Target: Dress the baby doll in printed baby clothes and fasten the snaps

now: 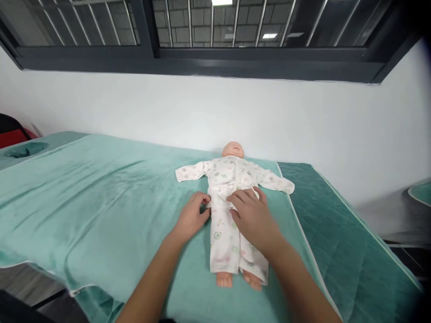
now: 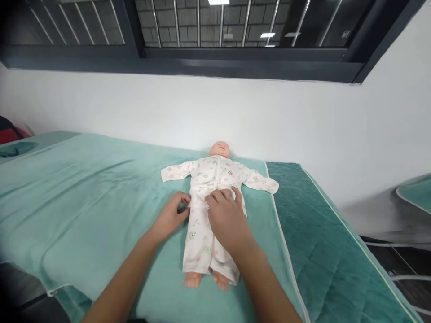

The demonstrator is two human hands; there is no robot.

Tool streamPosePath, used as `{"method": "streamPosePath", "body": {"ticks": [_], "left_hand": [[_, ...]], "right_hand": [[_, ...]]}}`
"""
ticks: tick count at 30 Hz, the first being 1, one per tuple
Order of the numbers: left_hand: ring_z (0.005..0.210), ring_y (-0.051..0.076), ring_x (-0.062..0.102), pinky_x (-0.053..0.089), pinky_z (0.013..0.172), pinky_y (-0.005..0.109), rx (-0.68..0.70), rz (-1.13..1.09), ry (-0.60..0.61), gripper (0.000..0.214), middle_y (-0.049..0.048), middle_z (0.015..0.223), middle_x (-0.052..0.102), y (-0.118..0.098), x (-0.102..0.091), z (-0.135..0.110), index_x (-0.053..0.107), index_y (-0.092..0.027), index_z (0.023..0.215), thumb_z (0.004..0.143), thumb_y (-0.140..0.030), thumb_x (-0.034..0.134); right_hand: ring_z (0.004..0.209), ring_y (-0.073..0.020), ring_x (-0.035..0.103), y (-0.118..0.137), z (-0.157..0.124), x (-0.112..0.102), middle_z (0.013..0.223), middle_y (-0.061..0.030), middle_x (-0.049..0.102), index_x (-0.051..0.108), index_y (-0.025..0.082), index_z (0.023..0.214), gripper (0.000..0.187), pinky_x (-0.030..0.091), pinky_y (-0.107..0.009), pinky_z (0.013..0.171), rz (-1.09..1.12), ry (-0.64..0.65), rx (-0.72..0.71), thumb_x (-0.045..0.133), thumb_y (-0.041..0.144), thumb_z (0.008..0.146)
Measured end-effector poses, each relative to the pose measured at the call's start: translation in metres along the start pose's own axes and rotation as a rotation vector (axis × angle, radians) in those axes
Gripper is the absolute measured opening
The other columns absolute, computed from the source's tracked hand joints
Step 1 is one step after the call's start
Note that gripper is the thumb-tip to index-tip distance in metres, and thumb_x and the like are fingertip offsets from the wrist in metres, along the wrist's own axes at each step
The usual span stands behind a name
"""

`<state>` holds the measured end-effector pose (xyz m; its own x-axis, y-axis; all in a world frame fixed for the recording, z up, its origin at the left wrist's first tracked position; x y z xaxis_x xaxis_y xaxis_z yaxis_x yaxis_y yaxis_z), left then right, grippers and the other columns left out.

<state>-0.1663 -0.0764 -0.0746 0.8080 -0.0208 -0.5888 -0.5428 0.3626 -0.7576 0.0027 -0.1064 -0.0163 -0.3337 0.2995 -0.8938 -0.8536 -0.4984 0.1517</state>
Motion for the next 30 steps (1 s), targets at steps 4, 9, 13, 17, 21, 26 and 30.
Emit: {"method": "streamPosePath", "body": {"ticks": [4, 9, 13, 17, 21, 26, 30], "left_hand": [[0.089, 0.018, 0.053, 0.041, 0.080, 0.032, 0.058, 0.122, -0.051, 0.010, 0.0020, 0.092, 0.060, -0.004, -0.002, 0.002, 0.055, -0.021, 0.090, 0.084, -0.016, 0.050], [0.084, 0.017, 0.052, 0.041, 0.078, 0.030, 0.130, 0.076, -0.135, 0.010, 0.0012, 0.088, 0.058, -0.010, -0.010, -0.016, 0.052, -0.021, 0.086, 0.083, -0.013, 0.047], [0.082, 0.017, 0.052, 0.041, 0.074, 0.030, 0.087, 0.159, -0.077, 0.012, 0.0009, 0.086, 0.058, -0.007, -0.007, -0.026, 0.053, -0.021, 0.085, 0.080, -0.012, 0.047], [0.082, 0.017, 0.055, 0.045, 0.074, 0.030, 0.021, 0.126, -0.005, 0.014, 0.0010, 0.086, 0.060, -0.001, -0.006, -0.023, 0.055, -0.021, 0.087, 0.079, -0.014, 0.046], [0.096, 0.018, 0.061, 0.050, 0.083, 0.029, -0.011, 0.184, -0.058, 0.025, 0.0038, 0.104, 0.065, 0.018, -0.026, -0.006, 0.059, -0.021, 0.100, 0.080, -0.015, 0.045], [0.127, 0.035, 0.047, 0.039, 0.105, 0.049, -0.181, 0.525, -0.317, 0.053, 0.0187, 0.134, 0.054, 0.060, -0.076, 0.038, 0.051, -0.015, 0.134, 0.082, -0.022, 0.050], [0.131, 0.038, 0.045, 0.039, 0.101, 0.055, -0.372, 0.715, -0.197, 0.064, 0.0161, 0.138, 0.056, 0.089, -0.088, 0.071, 0.039, -0.025, 0.148, 0.085, -0.030, 0.051]], "right_hand": [[0.100, -0.0228, 0.054, 0.004, 0.004, -0.001, 0.098, -0.0040, 0.065, 0.063, 0.023, 0.095, 0.015, 0.026, -0.048, 0.108, -0.059, -0.057, 0.004, 0.054, 0.013, 0.089], [0.095, -0.0204, 0.054, 0.004, -0.002, -0.005, 0.094, -0.0029, 0.064, 0.063, 0.021, 0.095, 0.013, 0.031, -0.042, 0.105, -0.008, -0.126, -0.047, 0.051, 0.015, 0.091], [0.093, -0.0211, 0.053, 0.012, -0.011, -0.007, 0.090, -0.0033, 0.062, 0.063, 0.020, 0.095, 0.015, 0.033, -0.042, 0.103, -0.045, -0.089, -0.114, 0.051, 0.013, 0.090], [0.094, -0.0217, 0.054, 0.012, -0.018, -0.009, 0.093, -0.0041, 0.062, 0.062, 0.021, 0.095, 0.019, 0.038, -0.042, 0.098, -0.013, -0.030, -0.136, 0.048, 0.011, 0.092], [0.104, -0.0217, 0.055, -0.017, -0.027, -0.018, 0.111, -0.0053, 0.061, 0.057, 0.023, 0.112, 0.024, 0.042, -0.039, 0.094, 0.209, -0.109, -0.014, 0.044, 0.013, 0.095], [0.109, -0.0210, 0.056, -0.034, -0.044, -0.019, 0.114, -0.0064, 0.060, 0.055, 0.022, 0.111, 0.021, 0.046, -0.036, 0.094, 0.415, -0.123, 0.099, 0.047, 0.015, 0.093], [0.108, -0.0184, 0.057, -0.027, -0.050, -0.023, 0.113, -0.0039, 0.062, 0.058, 0.025, 0.109, 0.019, 0.047, -0.033, 0.093, 0.558, -0.044, 0.015, 0.045, 0.020, 0.096]]}}
Point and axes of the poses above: each hand's wrist, its own z-axis towards the middle knuckle, its own x-axis out of the palm, y = z × x, the point moved 6 cm from there along z, towards the middle knuckle
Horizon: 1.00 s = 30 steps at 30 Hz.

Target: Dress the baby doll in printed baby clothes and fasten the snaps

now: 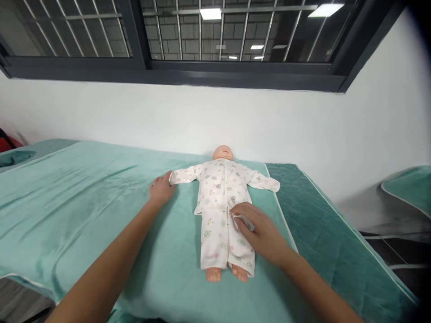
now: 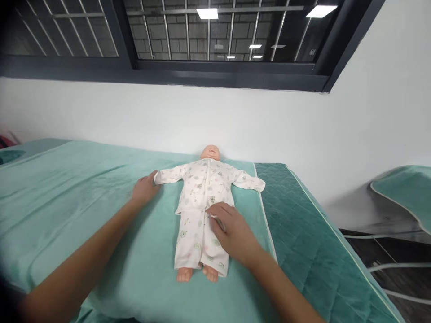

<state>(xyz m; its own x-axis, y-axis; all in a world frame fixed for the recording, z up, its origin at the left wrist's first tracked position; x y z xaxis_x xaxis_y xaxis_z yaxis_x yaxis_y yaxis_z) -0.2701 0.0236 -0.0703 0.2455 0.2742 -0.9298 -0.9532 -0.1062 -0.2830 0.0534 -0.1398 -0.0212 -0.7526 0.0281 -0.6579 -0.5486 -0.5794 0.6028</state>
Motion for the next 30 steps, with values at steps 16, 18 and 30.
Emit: {"method": "streamPosePath", "body": {"ticks": [16, 18, 30], "left_hand": [[0.114, 0.031, 0.061, 0.047, 0.094, 0.043, -0.096, -0.170, -0.241, 0.050, 0.0113, 0.129, 0.066, 0.017, 0.000, 0.004, 0.055, -0.024, 0.139, 0.092, -0.022, 0.037], [0.117, 0.032, 0.059, 0.046, 0.097, 0.045, -0.102, -0.193, -0.239, 0.052, 0.0118, 0.130, 0.065, 0.019, 0.000, 0.005, 0.055, -0.022, 0.139, 0.089, -0.019, 0.039], [0.108, 0.026, 0.065, 0.045, 0.104, 0.046, -0.149, -0.593, -0.147, 0.048, 0.0053, 0.119, 0.071, 0.021, -0.001, 0.003, 0.065, -0.024, 0.129, 0.081, -0.024, 0.056]], "right_hand": [[0.085, -0.0250, 0.064, -0.249, 0.002, -0.084, 0.094, -0.0119, 0.068, 0.064, 0.013, 0.110, 0.041, 0.049, -0.038, 0.081, -0.344, -0.395, 0.692, 0.060, 0.042, 0.081], [0.082, -0.0220, 0.064, -0.248, 0.003, -0.084, 0.094, -0.0095, 0.068, 0.064, 0.015, 0.110, 0.039, 0.050, -0.036, 0.079, -0.248, -0.441, 0.669, 0.062, 0.036, 0.078], [0.052, -0.0123, 0.044, -0.238, -0.007, -0.101, 0.072, -0.0014, 0.060, 0.064, 0.019, 0.124, 0.053, 0.037, -0.027, 0.053, 0.065, -0.706, 0.638, 0.059, 0.030, 0.072]]}}
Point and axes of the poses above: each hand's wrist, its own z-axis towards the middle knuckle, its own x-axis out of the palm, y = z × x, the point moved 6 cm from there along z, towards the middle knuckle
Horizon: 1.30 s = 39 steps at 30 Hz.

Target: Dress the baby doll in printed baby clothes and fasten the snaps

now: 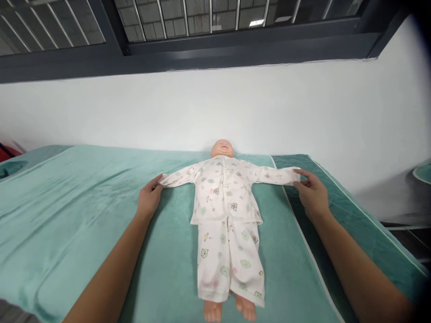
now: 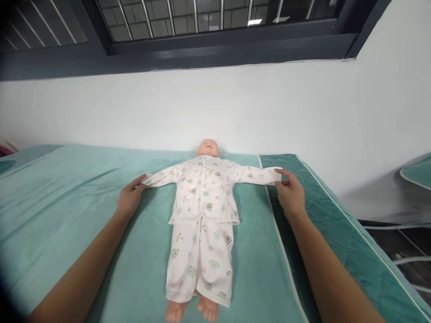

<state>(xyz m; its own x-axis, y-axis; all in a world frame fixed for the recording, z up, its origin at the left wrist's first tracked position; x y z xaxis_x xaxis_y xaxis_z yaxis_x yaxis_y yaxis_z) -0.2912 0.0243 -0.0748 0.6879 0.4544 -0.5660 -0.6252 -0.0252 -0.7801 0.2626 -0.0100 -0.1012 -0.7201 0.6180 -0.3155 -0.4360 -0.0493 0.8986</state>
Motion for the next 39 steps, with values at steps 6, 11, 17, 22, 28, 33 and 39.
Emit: {"method": "streamPosePath", "body": {"ticks": [6, 11, 17, 22, 28, 33, 39], "left_hand": [[0.129, 0.026, 0.054, 0.033, 0.116, 0.046, 0.014, -0.213, -0.085, 0.045, 0.0074, 0.134, 0.063, 0.003, -0.004, -0.001, 0.065, -0.020, 0.128, 0.088, -0.036, 0.057], [0.122, 0.025, 0.058, 0.037, 0.113, 0.043, -0.019, -0.264, -0.109, 0.048, 0.0093, 0.130, 0.065, 0.006, -0.005, 0.001, 0.065, -0.017, 0.128, 0.090, -0.044, 0.055], [0.087, 0.020, 0.064, 0.048, 0.096, 0.041, -0.048, -0.109, -0.116, 0.049, 0.0056, 0.096, 0.072, 0.005, -0.005, 0.002, 0.066, -0.019, 0.127, 0.079, -0.031, 0.062], [0.081, 0.017, 0.062, 0.052, 0.087, 0.035, -0.050, -0.131, -0.123, 0.049, 0.0067, 0.102, 0.068, 0.011, -0.004, 0.003, 0.065, -0.018, 0.124, 0.076, -0.021, 0.057], [0.111, 0.021, 0.056, 0.051, 0.088, 0.031, 0.211, -0.062, -0.255, 0.041, 0.0099, 0.123, 0.052, -0.019, -0.018, -0.010, 0.062, -0.018, 0.113, 0.075, -0.011, 0.050], [0.093, 0.019, 0.059, 0.050, 0.081, 0.031, 0.305, -0.132, -0.029, 0.017, 0.0041, 0.103, 0.060, -0.045, -0.019, -0.092, 0.058, -0.023, 0.103, 0.087, -0.025, 0.051], [0.086, 0.025, 0.057, 0.044, 0.075, 0.042, 0.523, 0.016, 0.533, 0.016, 0.0043, 0.090, 0.064, -0.049, -0.003, -0.230, 0.057, -0.030, 0.101, 0.085, -0.027, 0.058]], "right_hand": [[0.061, -0.0166, 0.054, -0.011, 0.004, -0.003, 0.086, -0.0084, 0.067, 0.067, 0.017, 0.119, 0.050, 0.043, -0.031, 0.061, -0.225, 0.005, 0.016, 0.053, 0.023, 0.071], [0.102, -0.0272, 0.059, -0.017, 0.004, 0.007, 0.115, -0.0185, 0.063, 0.071, 0.010, 0.107, 0.041, 0.043, -0.040, 0.095, -0.388, 0.069, -0.083, 0.051, 0.018, 0.073], [0.118, -0.0304, 0.054, -0.014, -0.001, 0.002, 0.124, -0.0219, 0.060, 0.071, 0.009, 0.103, 0.031, 0.040, -0.043, 0.104, -0.424, 0.079, -0.149, 0.053, 0.022, 0.080], [0.120, -0.0271, 0.054, 0.013, -0.037, -0.011, 0.128, -0.0188, 0.059, 0.067, 0.012, 0.110, 0.032, 0.045, -0.042, 0.099, -0.397, 0.052, -0.228, 0.053, 0.023, 0.083], [0.122, -0.0242, 0.054, 0.076, -0.175, -0.014, 0.130, -0.0100, 0.057, 0.060, 0.024, 0.115, 0.025, 0.043, -0.046, 0.105, -0.258, 0.152, -0.404, 0.051, 0.026, 0.092], [0.121, -0.0248, 0.053, 0.089, -0.269, -0.006, 0.131, -0.0091, 0.053, 0.050, 0.028, 0.128, 0.036, 0.049, -0.043, 0.098, -0.361, 0.326, -0.314, 0.052, 0.024, 0.092], [0.104, -0.0273, 0.059, 0.099, -0.297, 0.002, 0.116, -0.0082, 0.061, 0.047, 0.029, 0.131, 0.045, 0.052, -0.044, 0.085, -0.465, 0.433, -0.261, 0.056, 0.024, 0.087]]}}
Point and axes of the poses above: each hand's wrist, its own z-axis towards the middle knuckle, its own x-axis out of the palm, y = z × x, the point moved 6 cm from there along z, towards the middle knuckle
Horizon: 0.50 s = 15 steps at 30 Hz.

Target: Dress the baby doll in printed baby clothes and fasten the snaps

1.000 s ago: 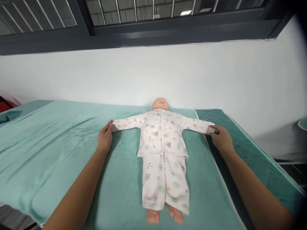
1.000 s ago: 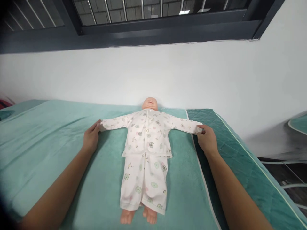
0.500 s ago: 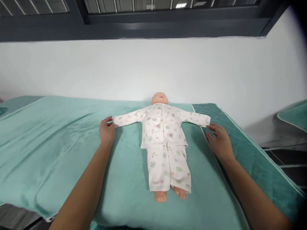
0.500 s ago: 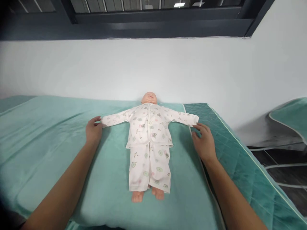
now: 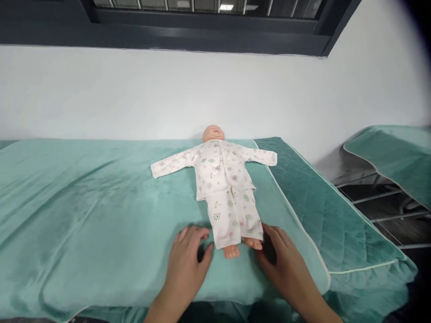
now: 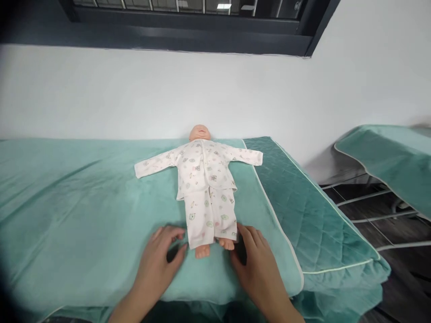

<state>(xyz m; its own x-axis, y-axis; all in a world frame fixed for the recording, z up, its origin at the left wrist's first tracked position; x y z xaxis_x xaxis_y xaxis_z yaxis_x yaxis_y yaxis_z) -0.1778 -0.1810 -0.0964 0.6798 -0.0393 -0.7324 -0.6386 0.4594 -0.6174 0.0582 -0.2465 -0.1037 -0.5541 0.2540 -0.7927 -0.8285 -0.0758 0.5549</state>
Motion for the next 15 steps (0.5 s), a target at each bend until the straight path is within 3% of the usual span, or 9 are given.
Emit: {"method": "streamPosePath", "body": {"ticks": [5, 9, 12, 15], "left_hand": [[0.086, 0.026, 0.057, 0.042, 0.074, 0.043, -0.043, 0.055, -0.042, 0.021, 0.0038, 0.090, 0.066, -0.018, 0.013, -0.013, 0.057, -0.028, 0.101, 0.081, -0.028, 0.064], [0.082, 0.023, 0.059, 0.043, 0.074, 0.039, -0.093, -0.028, -0.116, 0.013, 0.0034, 0.087, 0.065, -0.030, 0.016, -0.017, 0.058, -0.025, 0.101, 0.089, -0.024, 0.054], [0.077, 0.018, 0.059, 0.046, 0.072, 0.033, -0.193, -0.158, -0.221, 0.012, 0.0025, 0.085, 0.064, -0.033, 0.013, -0.031, 0.057, -0.022, 0.098, 0.092, -0.021, 0.047], [0.076, 0.016, 0.060, 0.047, 0.070, 0.029, -0.228, -0.170, -0.239, 0.012, 0.0018, 0.085, 0.063, -0.035, 0.013, -0.048, 0.057, -0.021, 0.097, 0.092, -0.019, 0.045]], "right_hand": [[0.091, -0.0268, 0.063, 0.004, 0.005, 0.005, 0.102, -0.0082, 0.066, 0.054, 0.025, 0.122, 0.031, 0.052, -0.040, 0.076, 0.044, -0.013, -0.007, 0.053, 0.028, 0.091], [0.087, -0.0233, 0.066, 0.004, 0.005, 0.000, 0.103, -0.0072, 0.069, 0.056, 0.023, 0.121, 0.030, 0.053, -0.035, 0.074, 0.178, -0.008, 0.058, 0.050, 0.035, 0.094], [0.083, -0.0202, 0.066, 0.004, 0.001, -0.012, 0.099, -0.0062, 0.070, 0.057, 0.022, 0.118, 0.031, 0.054, -0.031, 0.073, 0.238, -0.048, 0.123, 0.049, 0.039, 0.094], [0.080, -0.0201, 0.067, -0.002, -0.010, -0.019, 0.095, -0.0062, 0.070, 0.058, 0.022, 0.117, 0.036, 0.055, -0.030, 0.071, 0.225, -0.080, 0.134, 0.050, 0.045, 0.091]]}}
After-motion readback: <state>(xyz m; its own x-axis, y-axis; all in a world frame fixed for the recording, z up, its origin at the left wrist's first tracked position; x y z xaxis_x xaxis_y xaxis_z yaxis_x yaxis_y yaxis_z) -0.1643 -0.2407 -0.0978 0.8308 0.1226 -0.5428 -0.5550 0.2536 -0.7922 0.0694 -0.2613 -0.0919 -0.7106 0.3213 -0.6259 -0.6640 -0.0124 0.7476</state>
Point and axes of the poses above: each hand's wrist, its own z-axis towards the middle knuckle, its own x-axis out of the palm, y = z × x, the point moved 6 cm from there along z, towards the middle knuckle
